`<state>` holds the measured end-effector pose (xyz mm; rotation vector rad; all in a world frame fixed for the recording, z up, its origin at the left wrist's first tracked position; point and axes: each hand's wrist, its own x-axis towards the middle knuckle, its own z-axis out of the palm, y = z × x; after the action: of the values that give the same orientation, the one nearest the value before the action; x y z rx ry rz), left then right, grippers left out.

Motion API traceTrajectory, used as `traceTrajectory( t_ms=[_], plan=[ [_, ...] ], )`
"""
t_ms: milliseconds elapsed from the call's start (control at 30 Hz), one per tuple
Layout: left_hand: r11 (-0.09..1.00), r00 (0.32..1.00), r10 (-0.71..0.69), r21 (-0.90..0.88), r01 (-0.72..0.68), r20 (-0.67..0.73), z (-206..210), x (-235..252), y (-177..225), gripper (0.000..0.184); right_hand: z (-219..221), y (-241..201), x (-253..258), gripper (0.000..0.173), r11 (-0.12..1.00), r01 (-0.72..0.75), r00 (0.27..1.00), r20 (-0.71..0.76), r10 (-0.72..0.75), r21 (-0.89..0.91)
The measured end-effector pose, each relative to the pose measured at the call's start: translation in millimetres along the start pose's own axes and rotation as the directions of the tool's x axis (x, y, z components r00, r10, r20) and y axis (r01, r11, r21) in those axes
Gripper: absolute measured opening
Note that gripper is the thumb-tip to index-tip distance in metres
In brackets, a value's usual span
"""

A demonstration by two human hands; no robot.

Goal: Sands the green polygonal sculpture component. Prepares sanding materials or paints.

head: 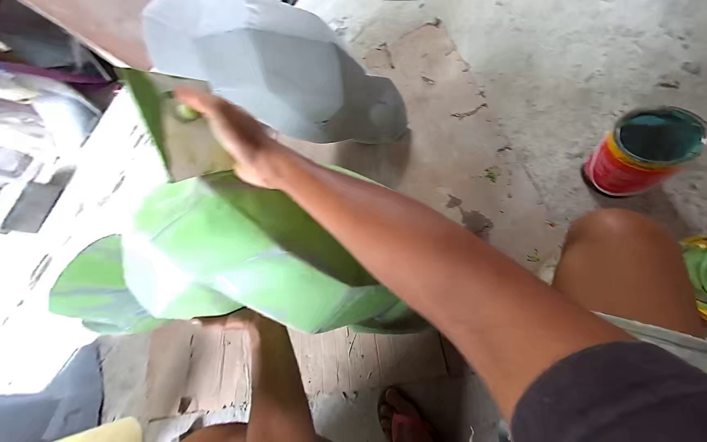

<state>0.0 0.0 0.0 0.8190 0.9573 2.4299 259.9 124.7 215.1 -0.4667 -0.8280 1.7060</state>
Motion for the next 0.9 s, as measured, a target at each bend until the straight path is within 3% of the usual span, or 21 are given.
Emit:
traceTrajectory(
  t_ms=[200,367,500,700,900],
  plan=[
    [0.997,0.978,-0.073,-0.022,0.07,-0.197,33.5,-23.0,11.2,0.071,-0.6,11.6,12.9,0.042,0.999,-0.021,0.994,0.112,0.017,0.039],
    [0.976,0.957,-0.172,-0.169,0.134,-0.236,48.1,-35.6,22.6,0.069,-0.8,19.5,13.4,0.042,0.999,-0.013,0.991,0.133,0.008,0.036],
    [0.948,0.94,-0.25,-0.256,0.19,-0.231,35.9,-30.6,13.8,0.073,-1.0,20.6,13.8,0.039,0.999,0.031,0.988,0.148,-0.035,0.029],
    [0.903,0.899,-0.355,-0.342,0.26,-0.256,55.4,-35.0,21.4,0.067,-11.9,-3.1,4.9,0.031,0.996,0.081,0.982,0.17,-0.085,0.031],
    [0.86,0.84,-0.45,-0.402,0.315,-0.305,85.5,-43.3,44.6,0.063,-31.2,-37.8,-15.6,0.044,0.99,0.133,0.967,0.212,-0.138,0.037]
  ],
)
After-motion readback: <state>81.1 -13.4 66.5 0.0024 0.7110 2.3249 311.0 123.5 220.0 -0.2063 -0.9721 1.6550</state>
